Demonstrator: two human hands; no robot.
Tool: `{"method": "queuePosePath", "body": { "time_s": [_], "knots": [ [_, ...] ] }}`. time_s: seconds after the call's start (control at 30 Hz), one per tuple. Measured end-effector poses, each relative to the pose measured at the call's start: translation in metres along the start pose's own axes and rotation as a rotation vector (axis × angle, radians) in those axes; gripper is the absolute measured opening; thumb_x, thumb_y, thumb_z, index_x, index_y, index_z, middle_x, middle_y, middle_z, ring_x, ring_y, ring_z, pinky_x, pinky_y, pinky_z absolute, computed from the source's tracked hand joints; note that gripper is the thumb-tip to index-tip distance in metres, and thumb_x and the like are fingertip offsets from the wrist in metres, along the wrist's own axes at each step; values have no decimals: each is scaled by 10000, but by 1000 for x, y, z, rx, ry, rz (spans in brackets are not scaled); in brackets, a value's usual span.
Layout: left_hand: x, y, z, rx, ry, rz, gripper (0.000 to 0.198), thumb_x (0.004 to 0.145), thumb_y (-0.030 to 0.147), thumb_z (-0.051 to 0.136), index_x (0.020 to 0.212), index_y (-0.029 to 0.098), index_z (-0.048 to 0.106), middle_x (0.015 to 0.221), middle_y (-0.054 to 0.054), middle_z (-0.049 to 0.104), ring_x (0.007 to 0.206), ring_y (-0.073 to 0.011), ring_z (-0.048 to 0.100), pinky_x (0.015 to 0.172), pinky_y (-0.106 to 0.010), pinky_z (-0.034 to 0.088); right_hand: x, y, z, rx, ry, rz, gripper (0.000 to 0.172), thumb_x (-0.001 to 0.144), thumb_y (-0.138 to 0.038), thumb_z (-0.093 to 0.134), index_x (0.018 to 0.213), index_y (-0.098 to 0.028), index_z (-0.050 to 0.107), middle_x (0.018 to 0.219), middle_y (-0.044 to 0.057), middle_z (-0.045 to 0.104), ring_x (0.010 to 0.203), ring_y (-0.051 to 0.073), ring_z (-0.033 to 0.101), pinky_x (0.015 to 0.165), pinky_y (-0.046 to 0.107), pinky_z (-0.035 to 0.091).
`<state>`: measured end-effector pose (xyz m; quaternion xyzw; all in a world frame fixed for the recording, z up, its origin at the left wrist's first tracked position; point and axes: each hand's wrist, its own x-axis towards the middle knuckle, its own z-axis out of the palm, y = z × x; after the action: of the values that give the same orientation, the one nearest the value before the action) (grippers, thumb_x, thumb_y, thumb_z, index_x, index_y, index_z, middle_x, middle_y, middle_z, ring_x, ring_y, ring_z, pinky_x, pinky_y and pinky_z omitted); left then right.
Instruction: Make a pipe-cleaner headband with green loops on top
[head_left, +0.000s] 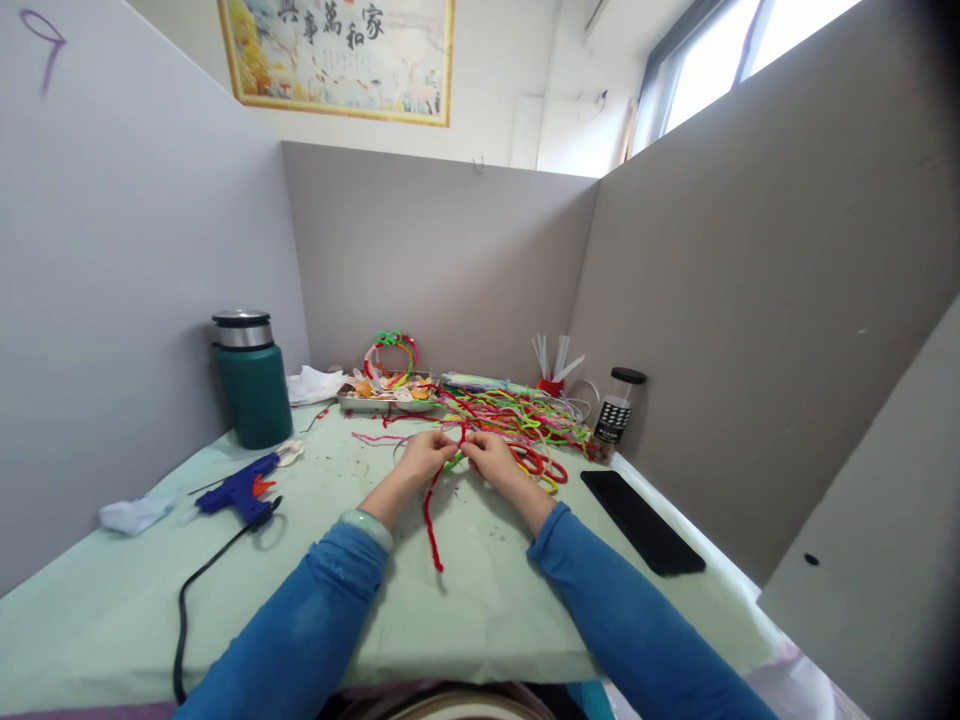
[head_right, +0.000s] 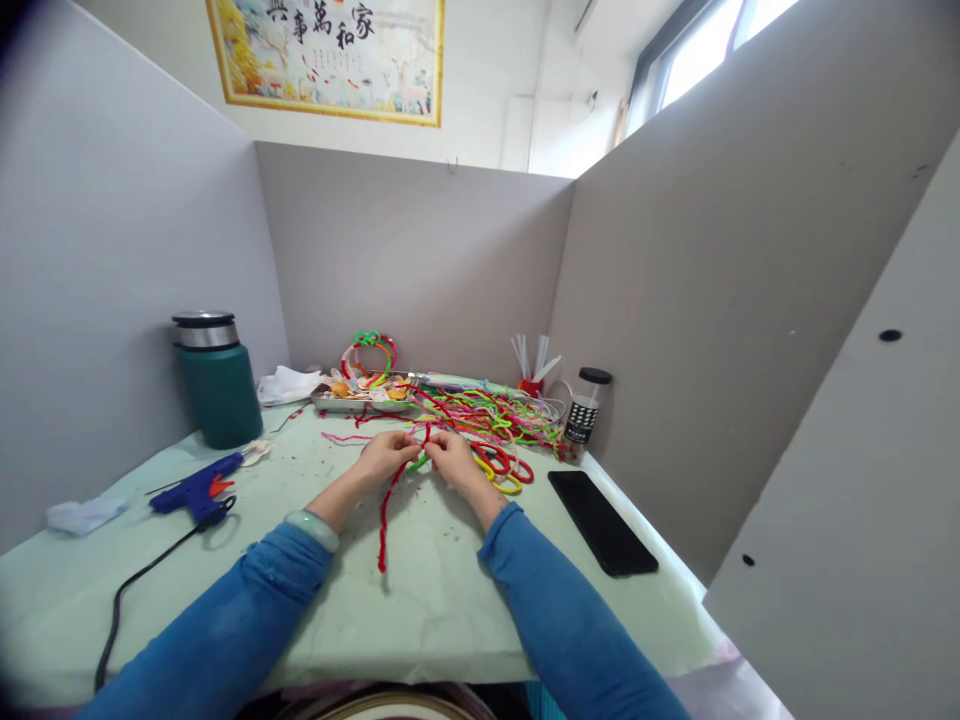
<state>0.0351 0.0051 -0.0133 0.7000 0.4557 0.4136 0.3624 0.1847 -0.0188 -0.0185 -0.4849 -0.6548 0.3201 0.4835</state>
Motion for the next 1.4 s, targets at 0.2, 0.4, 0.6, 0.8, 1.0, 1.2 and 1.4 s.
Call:
{"method": "queuePosePath", "body": {
  "time_s": [0.2,0.4,0.6,0.8,1.0,1.2,1.4],
  "knots": [
    [-1,0,-1,-133,-78,-75,277,605,393,640,637,129,566,503,44,472,434,-54,326,451,-209,229,-1,-2,0,6,3,8,124,706,-233,492,605,-166,519,452,-56,444,387,68,364,384,186,260],
    [0,-3,-3,-166,-97,-95,281,603,393,651,652,122,596,499,46,471,420,-46,309,438,-213,204,-2,-2,0,12,-21,47,180,737,-299,509,624,-162,536,444,-55,443,379,68,362,376,190,246],
    [-1,0,-2,-188,-87,-97,269,611,381,657,657,128,577,480,52,454,401,-45,306,420,-213,202,-2,-3,0,119,-54,36,123,718,-261,528,643,-165,528,463,-60,436,384,62,359,378,186,252],
    [-6,5,-5,-309,-204,-103,326,643,446,646,637,138,540,414,65,390,353,-44,294,391,-212,207,-3,-4,-1,354,-111,30,165,704,-326,584,729,-170,537,572,-53,470,451,62,396,405,181,302],
    [-8,12,-4,-356,-117,-93,339,604,419,697,752,148,559,461,70,445,364,-53,367,388,-199,261,-2,0,-2,356,-114,46,221,698,-373,610,728,-169,529,561,-60,460,451,61,406,408,181,307],
    [-9,15,-5,-358,-95,-73,323,600,410,706,720,147,564,490,66,450,381,-42,360,387,-193,269,-3,-2,3,258,-131,57,182,713,-333,585,697,-160,532,497,-58,468,404,61,394,386,186,288],
    [-8,14,-7,-414,-58,-161,284,578,349,710,694,135,563,435,62,425,365,-55,361,379,-203,269,-6,-5,11,245,-136,94,194,689,-326,613,776,-173,531,502,-63,497,394,73,424,363,183,276]
  ]
}}
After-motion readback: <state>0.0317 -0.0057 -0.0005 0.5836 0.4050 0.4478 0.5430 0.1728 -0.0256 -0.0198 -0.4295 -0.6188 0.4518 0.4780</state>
